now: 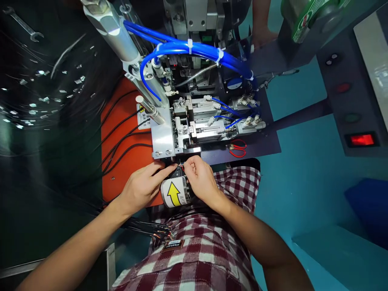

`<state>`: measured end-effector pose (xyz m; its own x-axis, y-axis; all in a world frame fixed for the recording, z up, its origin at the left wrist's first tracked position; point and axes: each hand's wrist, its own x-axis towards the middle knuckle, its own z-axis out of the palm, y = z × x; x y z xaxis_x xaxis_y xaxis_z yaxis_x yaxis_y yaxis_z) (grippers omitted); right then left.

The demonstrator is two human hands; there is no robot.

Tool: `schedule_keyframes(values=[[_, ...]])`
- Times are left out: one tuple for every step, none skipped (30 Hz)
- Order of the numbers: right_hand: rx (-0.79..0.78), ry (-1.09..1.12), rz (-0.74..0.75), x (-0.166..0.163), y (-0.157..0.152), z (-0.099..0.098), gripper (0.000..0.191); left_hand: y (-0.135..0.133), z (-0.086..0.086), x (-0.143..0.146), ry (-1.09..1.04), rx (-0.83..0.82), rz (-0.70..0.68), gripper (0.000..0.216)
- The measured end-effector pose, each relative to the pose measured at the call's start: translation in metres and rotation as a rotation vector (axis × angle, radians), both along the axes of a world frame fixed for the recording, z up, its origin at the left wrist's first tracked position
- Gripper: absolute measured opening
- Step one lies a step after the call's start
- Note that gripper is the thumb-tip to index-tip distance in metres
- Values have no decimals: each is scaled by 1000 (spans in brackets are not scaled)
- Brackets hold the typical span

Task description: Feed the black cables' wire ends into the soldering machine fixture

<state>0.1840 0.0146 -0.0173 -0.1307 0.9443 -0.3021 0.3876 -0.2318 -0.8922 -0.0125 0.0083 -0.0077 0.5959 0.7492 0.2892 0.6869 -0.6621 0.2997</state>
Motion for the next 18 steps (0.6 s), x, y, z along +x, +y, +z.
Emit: schedule_keyframes(values=[[-33,48,0,0,0,-1,17,0,0,0,1,0,-3,31],[-76,113,-4,1,-1,-3,18,0,0,0,2,-1,-9,31],[-118,183,-9,1,-1,-4,18,0,0,-1,4,0,-14,31],[-152,250,-11,1,0,-6,19,0,1,-1,8,-1,-18,31],[-176,307,-11,2,0,-8,20,1,1,-1,12,-4,-21,30],[-189,347,-11,2,0,-10,20,1,2,-1,16,-9,-22,30],[-192,370,-15,2,0,-11,21,1,2,-1,19,-15,-21,30],[-189,382,-22,3,0,-12,21,1,2,-1,18,-19,-18,29],[-188,391,-29,3,0,-13,21,1,3,0,14,-21,-15,29],[-189,399,-33,3,1,-13,22,1,3,0,8,-21,-13,29],[-194,406,-32,3,1,-13,23,1,3,0,2,-19,-10,29],[-201,411,-28,3,1,-13,23,1,3,1,-6,-18,-9,29],[-205,411,-24,3,1,-13,23,1,2,1,-13,-17,-10,29],[-202,405,-20,3,1,-13,22,2,2,0,-19,-20,-12,29],[-186,387,-18,3,1,-12,22,2,1,0,-24,-25,-15,29],[-154,356,-17,2,0,-11,20,2,0,-1,-30,-30,-19,29],[-105,312,-16,2,0,-10,19,2,-2,-2,-42,-40,-25,29],[-43,262,-16,2,-1,-8,18,2,-2,-3,-59,-53,-33,30]])
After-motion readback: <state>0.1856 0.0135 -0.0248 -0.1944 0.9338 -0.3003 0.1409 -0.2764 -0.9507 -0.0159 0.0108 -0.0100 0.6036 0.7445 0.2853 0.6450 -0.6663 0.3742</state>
